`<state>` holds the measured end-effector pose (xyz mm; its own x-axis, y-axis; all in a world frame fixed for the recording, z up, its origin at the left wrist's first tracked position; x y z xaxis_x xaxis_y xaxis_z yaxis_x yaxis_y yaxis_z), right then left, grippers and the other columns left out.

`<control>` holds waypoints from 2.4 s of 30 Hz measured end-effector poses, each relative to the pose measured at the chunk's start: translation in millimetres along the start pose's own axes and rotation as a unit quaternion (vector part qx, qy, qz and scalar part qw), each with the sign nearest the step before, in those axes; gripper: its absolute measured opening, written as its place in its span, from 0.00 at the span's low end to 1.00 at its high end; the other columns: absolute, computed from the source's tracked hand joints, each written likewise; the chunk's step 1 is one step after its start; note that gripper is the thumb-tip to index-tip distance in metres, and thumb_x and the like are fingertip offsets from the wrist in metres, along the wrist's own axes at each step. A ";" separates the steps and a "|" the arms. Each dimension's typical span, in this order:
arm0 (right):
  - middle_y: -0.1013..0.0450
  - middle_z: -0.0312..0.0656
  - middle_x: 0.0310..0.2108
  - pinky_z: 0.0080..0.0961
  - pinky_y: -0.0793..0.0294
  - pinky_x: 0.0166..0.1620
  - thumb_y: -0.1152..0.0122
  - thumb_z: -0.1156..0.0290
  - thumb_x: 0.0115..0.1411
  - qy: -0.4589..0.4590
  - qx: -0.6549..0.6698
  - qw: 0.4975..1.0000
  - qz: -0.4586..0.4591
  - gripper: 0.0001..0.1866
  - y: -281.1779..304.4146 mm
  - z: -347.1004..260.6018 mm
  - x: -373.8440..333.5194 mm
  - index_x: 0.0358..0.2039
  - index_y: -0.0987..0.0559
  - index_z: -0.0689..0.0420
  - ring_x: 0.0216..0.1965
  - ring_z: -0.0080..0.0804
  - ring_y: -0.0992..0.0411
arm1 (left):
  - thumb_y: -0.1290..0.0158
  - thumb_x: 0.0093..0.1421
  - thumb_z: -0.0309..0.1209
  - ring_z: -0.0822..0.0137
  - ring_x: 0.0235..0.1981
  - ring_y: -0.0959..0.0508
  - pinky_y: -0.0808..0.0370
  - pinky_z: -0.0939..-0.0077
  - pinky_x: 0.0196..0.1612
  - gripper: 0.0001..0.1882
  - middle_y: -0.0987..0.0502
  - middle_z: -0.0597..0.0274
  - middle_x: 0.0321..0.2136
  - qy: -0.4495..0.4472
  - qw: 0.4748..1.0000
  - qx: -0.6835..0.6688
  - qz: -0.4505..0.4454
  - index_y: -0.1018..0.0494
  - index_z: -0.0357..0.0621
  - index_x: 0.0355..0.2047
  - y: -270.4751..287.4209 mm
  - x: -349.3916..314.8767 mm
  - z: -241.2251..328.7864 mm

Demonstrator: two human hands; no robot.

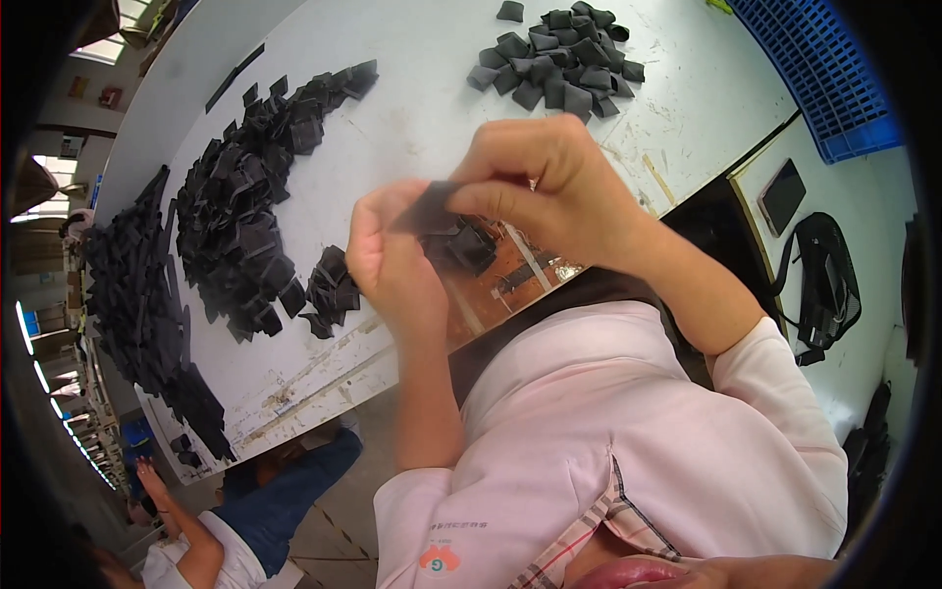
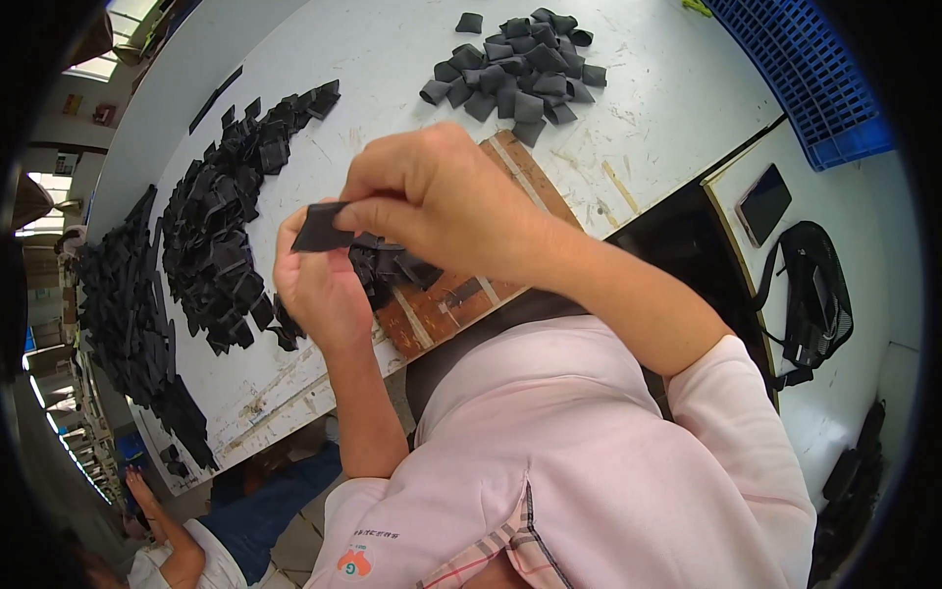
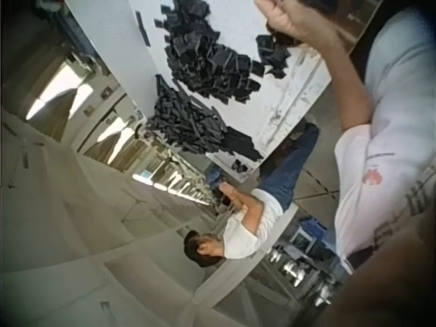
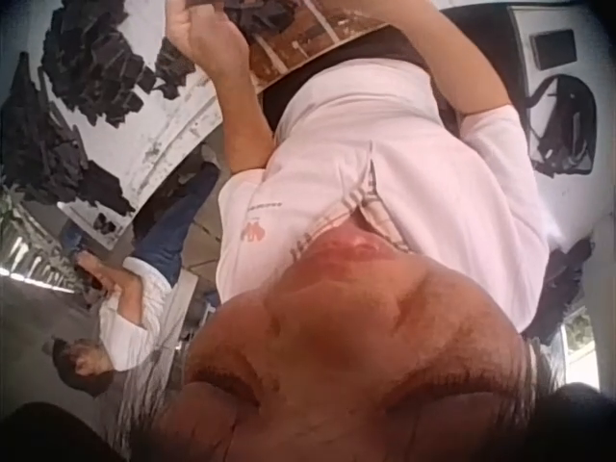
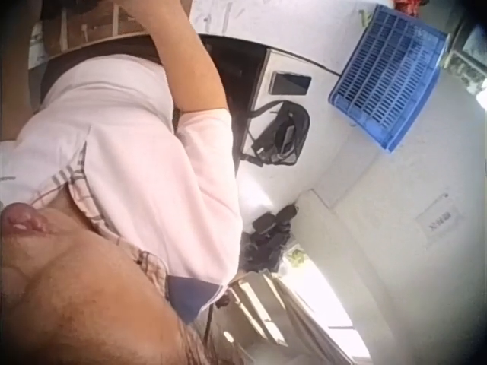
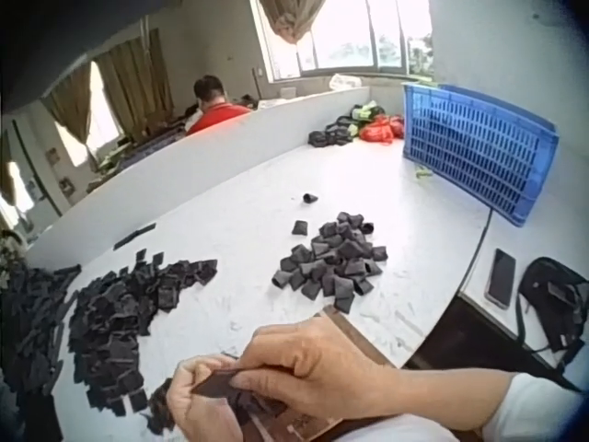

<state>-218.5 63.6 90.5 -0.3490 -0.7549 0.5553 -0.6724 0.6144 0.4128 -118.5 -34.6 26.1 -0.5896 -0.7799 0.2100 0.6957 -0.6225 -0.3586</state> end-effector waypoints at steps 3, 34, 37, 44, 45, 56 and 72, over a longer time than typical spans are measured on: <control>0.29 0.35 0.21 0.14 0.37 0.21 0.45 0.68 0.54 -0.227 0.316 0.919 0.070 0.09 12.1 46.4 7.4 0.30 0.24 0.61 0.19 0.17 0.35 | 0.55 0.54 0.24 0.65 0.33 0.27 0.31 0.77 0.38 0.14 0.27 0.53 0.35 0.006 0.956 0.285 -0.073 0.33 0.33 0.41 18.8 18.5 -55.4; 0.31 0.37 0.18 0.16 0.34 0.19 0.37 0.73 0.46 -0.305 0.227 0.924 0.030 0.10 -59.6 38.5 -89.5 0.25 0.29 0.63 0.18 0.19 0.33 | 0.52 0.55 0.23 0.72 0.35 0.29 0.32 0.79 0.38 0.08 0.28 0.61 0.33 0.263 0.950 -0.169 0.018 0.33 0.38 0.36 25.7 -59.4 -48.1; 0.32 0.36 0.20 0.15 0.33 0.18 0.39 0.78 0.47 -0.188 0.032 0.979 0.067 0.06 -47.4 25.7 -84.5 0.23 0.29 0.60 0.18 0.21 0.32 | 0.52 0.55 0.25 0.75 0.30 0.30 0.33 0.82 0.33 0.07 0.29 0.65 0.29 0.056 0.985 0.127 0.103 0.33 0.37 0.35 31.2 -58.8 -20.2; 0.39 0.37 0.17 0.25 0.36 0.17 0.40 0.75 0.40 -0.026 -0.226 0.971 0.079 0.09 -41.9 -1.9 -79.2 0.19 0.33 0.56 0.17 0.31 0.35 | 0.51 0.54 0.25 0.76 0.25 0.30 0.33 0.85 0.31 0.06 0.29 0.64 0.25 0.116 0.991 0.070 0.013 0.30 0.34 0.30 10.6 -58.5 -14.0; 0.39 0.37 0.17 0.25 0.36 0.17 0.40 0.75 0.40 -0.026 -0.225 0.971 0.079 0.09 -41.7 -1.2 -79.6 0.19 0.33 0.56 0.17 0.31 0.35 | 0.51 0.54 0.25 0.76 0.25 0.30 0.33 0.85 0.31 0.06 0.29 0.64 0.25 0.116 0.991 0.070 0.014 0.30 0.34 0.30 10.9 -58.1 -13.5; 0.42 0.35 0.17 0.19 0.36 0.19 0.44 0.74 0.37 0.081 -0.321 0.942 0.058 0.08 -51.8 -9.1 -82.5 0.17 0.35 0.55 0.19 0.25 0.37 | 0.52 0.51 0.22 0.76 0.24 0.29 0.32 0.85 0.32 0.05 0.27 0.63 0.24 0.166 0.984 0.060 0.014 0.29 0.33 0.28 12.5 -59.5 -19.3; 0.33 0.38 0.23 0.21 0.33 0.23 0.39 0.74 0.47 -0.088 0.006 0.996 0.006 0.12 -38.3 12.8 -74.9 0.33 0.28 0.60 0.21 0.31 0.33 | 0.51 0.54 0.21 0.81 0.22 0.29 0.32 0.90 0.28 0.03 0.27 0.65 0.22 0.080 0.975 0.201 -0.045 0.31 0.32 0.28 4.7 -58.9 -14.6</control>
<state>-174.9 93.7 23.9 -0.4647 -0.7771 0.4244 -0.6757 0.6210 0.3972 -86.5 9.4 -1.2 -0.6905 -0.7201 0.0689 0.7232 -0.6890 0.0464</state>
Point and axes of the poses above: each hand's wrist, its own x-axis towards the middle knuckle, its own y-axis out of the back of the hand, z = x × y, the point moved 7 cm from there along x, towards the middle knuckle
